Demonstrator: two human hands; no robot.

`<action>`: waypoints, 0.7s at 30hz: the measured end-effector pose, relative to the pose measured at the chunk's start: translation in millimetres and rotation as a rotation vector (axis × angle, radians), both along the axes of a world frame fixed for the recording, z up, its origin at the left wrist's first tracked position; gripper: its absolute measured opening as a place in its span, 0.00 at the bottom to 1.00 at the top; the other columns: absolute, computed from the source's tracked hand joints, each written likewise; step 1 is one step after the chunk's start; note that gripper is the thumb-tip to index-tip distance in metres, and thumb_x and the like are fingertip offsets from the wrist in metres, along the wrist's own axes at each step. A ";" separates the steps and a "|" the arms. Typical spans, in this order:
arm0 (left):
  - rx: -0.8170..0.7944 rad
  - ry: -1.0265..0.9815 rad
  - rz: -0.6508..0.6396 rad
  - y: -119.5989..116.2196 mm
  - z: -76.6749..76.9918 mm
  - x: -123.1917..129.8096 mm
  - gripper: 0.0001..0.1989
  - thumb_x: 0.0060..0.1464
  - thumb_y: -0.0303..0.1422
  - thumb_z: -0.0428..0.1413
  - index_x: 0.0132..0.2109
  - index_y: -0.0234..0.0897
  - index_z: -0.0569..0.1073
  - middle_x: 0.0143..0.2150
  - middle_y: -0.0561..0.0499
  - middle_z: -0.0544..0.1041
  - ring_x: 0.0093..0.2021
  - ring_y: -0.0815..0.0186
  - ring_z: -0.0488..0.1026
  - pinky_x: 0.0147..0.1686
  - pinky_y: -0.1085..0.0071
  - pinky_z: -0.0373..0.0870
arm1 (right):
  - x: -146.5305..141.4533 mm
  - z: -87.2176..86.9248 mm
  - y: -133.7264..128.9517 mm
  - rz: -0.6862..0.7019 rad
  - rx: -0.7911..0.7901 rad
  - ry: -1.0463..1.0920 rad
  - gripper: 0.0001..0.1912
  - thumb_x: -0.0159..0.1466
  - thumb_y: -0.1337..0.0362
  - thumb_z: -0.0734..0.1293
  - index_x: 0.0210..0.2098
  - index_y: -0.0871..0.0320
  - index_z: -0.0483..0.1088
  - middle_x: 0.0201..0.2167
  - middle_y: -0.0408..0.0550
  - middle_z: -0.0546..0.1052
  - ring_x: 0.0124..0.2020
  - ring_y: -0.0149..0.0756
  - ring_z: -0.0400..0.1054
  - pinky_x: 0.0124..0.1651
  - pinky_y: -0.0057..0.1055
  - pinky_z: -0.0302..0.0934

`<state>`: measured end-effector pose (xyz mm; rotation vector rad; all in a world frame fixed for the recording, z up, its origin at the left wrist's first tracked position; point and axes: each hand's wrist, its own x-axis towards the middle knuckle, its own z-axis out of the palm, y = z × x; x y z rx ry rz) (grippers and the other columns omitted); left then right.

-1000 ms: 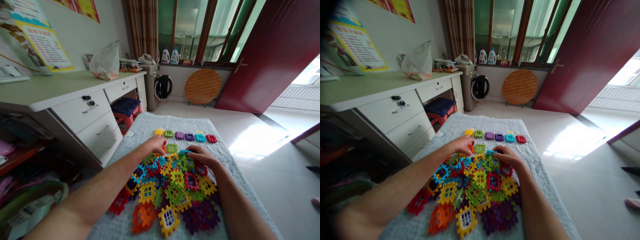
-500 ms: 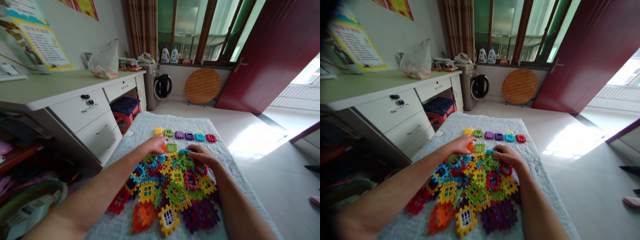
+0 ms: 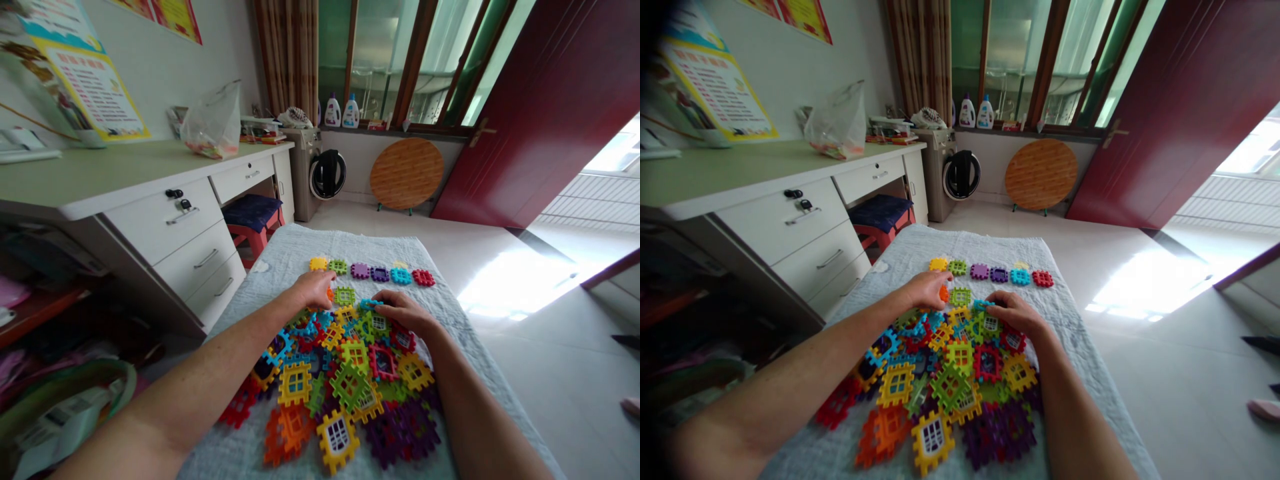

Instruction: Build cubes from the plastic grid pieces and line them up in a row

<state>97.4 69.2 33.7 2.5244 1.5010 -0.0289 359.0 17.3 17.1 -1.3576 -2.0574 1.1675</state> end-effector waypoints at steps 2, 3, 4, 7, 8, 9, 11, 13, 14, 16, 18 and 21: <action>0.021 -0.012 0.017 2.2 -0.7 -5.9 0.30 0.38 0.37 0.60 0.52 0.40 0.67 0.44 0.47 0.76 0.43 0.56 0.74 0.40 0.68 0.68 | -0.3 0.9 -0.1 -0.002 0.003 -0.005 0.15 0.59 0.53 0.65 0.39 0.56 0.72 0.32 0.44 0.75 0.33 0.33 0.66 0.36 0.29 0.61; 0.031 -0.020 0.026 4.1 -0.9 -9.7 0.29 0.38 0.37 0.59 0.51 0.40 0.68 0.43 0.47 0.76 0.42 0.56 0.74 0.39 0.69 0.68 | -0.2 0.8 0.0 -0.004 0.004 -0.005 0.15 0.59 0.53 0.65 0.39 0.56 0.72 0.32 0.44 0.75 0.32 0.33 0.66 0.36 0.28 0.61; 0.043 -0.029 0.033 6.7 -0.8 -13.9 0.28 0.38 0.37 0.59 0.51 0.40 0.68 0.42 0.48 0.76 0.41 0.57 0.74 0.38 0.69 0.68 | 0.0 0.4 0.1 -0.004 0.004 -0.005 0.15 0.59 0.53 0.65 0.39 0.56 0.72 0.32 0.44 0.75 0.32 0.33 0.66 0.36 0.28 0.61; 0.091 -0.049 0.052 16.7 -0.6 -29.5 0.26 0.39 0.35 0.59 0.50 0.39 0.69 0.44 0.47 0.75 0.42 0.57 0.73 0.40 0.70 0.67 | 1.1 -1.9 0.8 -0.002 0.008 -0.002 0.15 0.60 0.53 0.65 0.39 0.56 0.72 0.32 0.44 0.75 0.33 0.33 0.66 0.37 0.29 0.61; 0.101 -0.049 0.060 20.3 -0.7 -35.4 0.27 0.39 0.35 0.58 0.50 0.38 0.69 0.45 0.46 0.74 0.42 0.57 0.73 0.41 0.69 0.67 | 1.4 -2.7 1.0 0.000 0.006 -0.001 0.15 0.60 0.53 0.65 0.40 0.56 0.72 0.32 0.44 0.75 0.33 0.33 0.66 0.37 0.29 0.61; 0.105 -0.047 0.067 23.7 -0.9 -41.5 0.27 0.39 0.34 0.58 0.51 0.37 0.68 0.46 0.45 0.74 0.43 0.56 0.73 0.42 0.69 0.67 | 1.7 -3.3 1.1 -0.001 0.002 0.002 0.15 0.60 0.53 0.65 0.40 0.56 0.72 0.32 0.44 0.75 0.33 0.33 0.66 0.37 0.29 0.61; 0.086 -0.038 0.064 29.3 -1.9 -53.6 0.27 0.39 0.34 0.59 0.51 0.36 0.69 0.46 0.44 0.74 0.44 0.56 0.72 0.42 0.69 0.67 | 2.0 -3.8 1.1 -0.003 -0.008 0.008 0.15 0.60 0.53 0.65 0.40 0.56 0.72 0.32 0.44 0.75 0.33 0.33 0.66 0.36 0.29 0.61; 0.045 -0.027 0.046 32.6 -3.0 -64.1 0.28 0.37 0.34 0.61 0.50 0.37 0.69 0.46 0.46 0.74 0.45 0.57 0.72 0.43 0.71 0.66 | 1.8 -3.3 0.8 -0.005 -0.015 0.011 0.15 0.60 0.53 0.65 0.40 0.56 0.72 0.32 0.44 0.75 0.33 0.33 0.66 0.36 0.29 0.61; 0.025 -0.024 0.037 33.4 -3.3 -68.4 0.28 0.37 0.36 0.62 0.49 0.37 0.70 0.47 0.46 0.74 0.46 0.58 0.72 0.44 0.71 0.66 | 1.6 -3.0 0.6 -0.009 -0.015 0.010 0.15 0.60 0.53 0.65 0.40 0.56 0.72 0.32 0.44 0.75 0.33 0.33 0.66 0.36 0.29 0.61; 0.002 -0.021 0.032 33.6 -3.4 -74.5 0.30 0.36 0.39 0.63 0.49 0.38 0.70 0.49 0.46 0.74 0.49 0.57 0.70 0.47 0.71 0.65 | 1.3 -2.7 0.5 -0.013 -0.012 0.009 0.15 0.59 0.53 0.65 0.39 0.56 0.72 0.32 0.44 0.75 0.32 0.33 0.66 0.36 0.29 0.61; -0.001 -0.012 0.044 32.8 -2.8 -77.3 0.30 0.36 0.42 0.63 0.48 0.37 0.71 0.49 0.46 0.74 0.49 0.56 0.70 0.47 0.70 0.64 | 1.5 -3.0 0.7 -0.009 -0.011 0.010 0.15 0.59 0.53 0.65 0.39 0.56 0.72 0.32 0.44 0.75 0.32 0.33 0.66 0.35 0.29 0.61; 0.003 0.010 0.067 31.6 -2.3 -77.3 0.25 0.37 0.43 0.62 0.44 0.37 0.73 0.44 0.46 0.76 0.45 0.56 0.71 0.43 0.70 0.65 | 1.9 -4.3 1.4 -0.005 -0.007 0.007 0.15 0.59 0.53 0.65 0.40 0.56 0.72 0.33 0.44 0.75 0.33 0.34 0.67 0.36 0.29 0.61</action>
